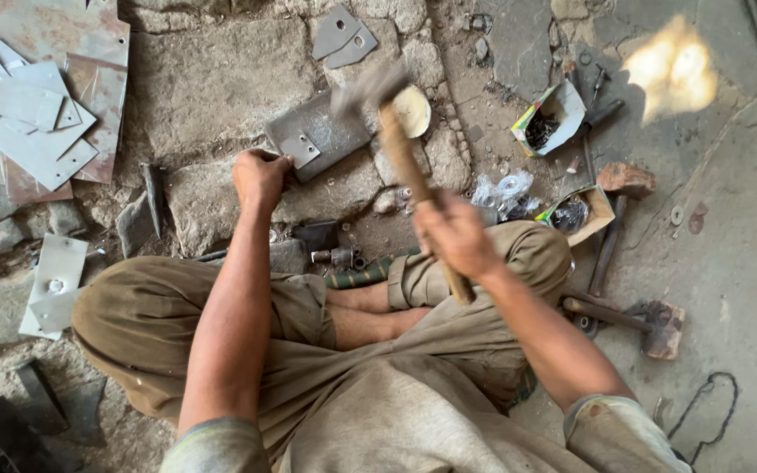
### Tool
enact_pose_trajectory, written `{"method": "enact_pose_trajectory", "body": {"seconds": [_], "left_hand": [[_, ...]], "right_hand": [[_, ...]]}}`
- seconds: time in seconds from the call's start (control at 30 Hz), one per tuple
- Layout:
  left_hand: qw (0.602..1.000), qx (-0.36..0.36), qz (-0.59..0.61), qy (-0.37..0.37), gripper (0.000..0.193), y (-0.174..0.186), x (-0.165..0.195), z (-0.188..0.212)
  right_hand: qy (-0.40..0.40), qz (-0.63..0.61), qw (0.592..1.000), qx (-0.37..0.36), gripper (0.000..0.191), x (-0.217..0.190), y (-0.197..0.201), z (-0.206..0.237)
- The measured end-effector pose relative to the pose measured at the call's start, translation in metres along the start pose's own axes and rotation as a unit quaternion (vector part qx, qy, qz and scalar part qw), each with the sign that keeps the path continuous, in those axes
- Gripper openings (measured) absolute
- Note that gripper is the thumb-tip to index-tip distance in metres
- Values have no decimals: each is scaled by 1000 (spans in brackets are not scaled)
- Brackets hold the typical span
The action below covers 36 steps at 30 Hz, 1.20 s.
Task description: The person sits on the floor and uses a hammer to strike a metal punch placed on a small metal piece resting on a stone block. They repeatedly adjust the metal piece and punch, striking it multiple times to shape or mark the metal.
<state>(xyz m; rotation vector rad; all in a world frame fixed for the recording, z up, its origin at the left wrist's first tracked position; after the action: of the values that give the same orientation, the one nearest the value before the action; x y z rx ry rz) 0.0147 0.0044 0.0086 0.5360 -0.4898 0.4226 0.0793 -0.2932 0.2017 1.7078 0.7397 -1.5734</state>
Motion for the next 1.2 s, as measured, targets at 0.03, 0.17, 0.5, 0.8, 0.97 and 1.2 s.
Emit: {"method": "enact_pose_trajectory", "body": {"seconds": [0.03, 0.17, 0.5, 0.8, 0.97, 1.2], "left_hand": [[1000, -1, 22, -5, 22, -1, 1, -4], [993, -61, 99, 16, 21, -4, -7, -12], [996, -38, 80, -29, 23, -2, -2, -9], [997, -14, 69, -18, 23, -4, -13, -14], [998, 8, 60, -33, 25, 3, -2, -8], [945, 121, -79, -292, 14, 11, 18, 13]], "right_hand": [[59, -94, 994, 11, 23, -33, 4, -8], [338, -103, 931, 88, 52, -140, 31, -29], [-212, 141, 966, -46, 35, 110, 2, -24], [415, -84, 887, 185, 39, -85, 24, -16], [-155, 282, 944, -75, 48, 121, 5, -11], [-69, 40, 994, 74, 49, 89, 23, 36]]}}
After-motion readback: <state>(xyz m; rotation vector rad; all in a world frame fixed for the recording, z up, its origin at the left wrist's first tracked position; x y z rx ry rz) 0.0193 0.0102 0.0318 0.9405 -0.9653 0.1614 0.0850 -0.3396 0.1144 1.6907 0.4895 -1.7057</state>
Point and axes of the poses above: each hand's wrist, its own z-axis away from the middle knuckle, its own y-axis out of the back of the hand, x = y × z, the point moved 5 cm from there along -z, towards the middle knuckle, and after that the axes turned 15 degrees about y, right-handed, at the moved point
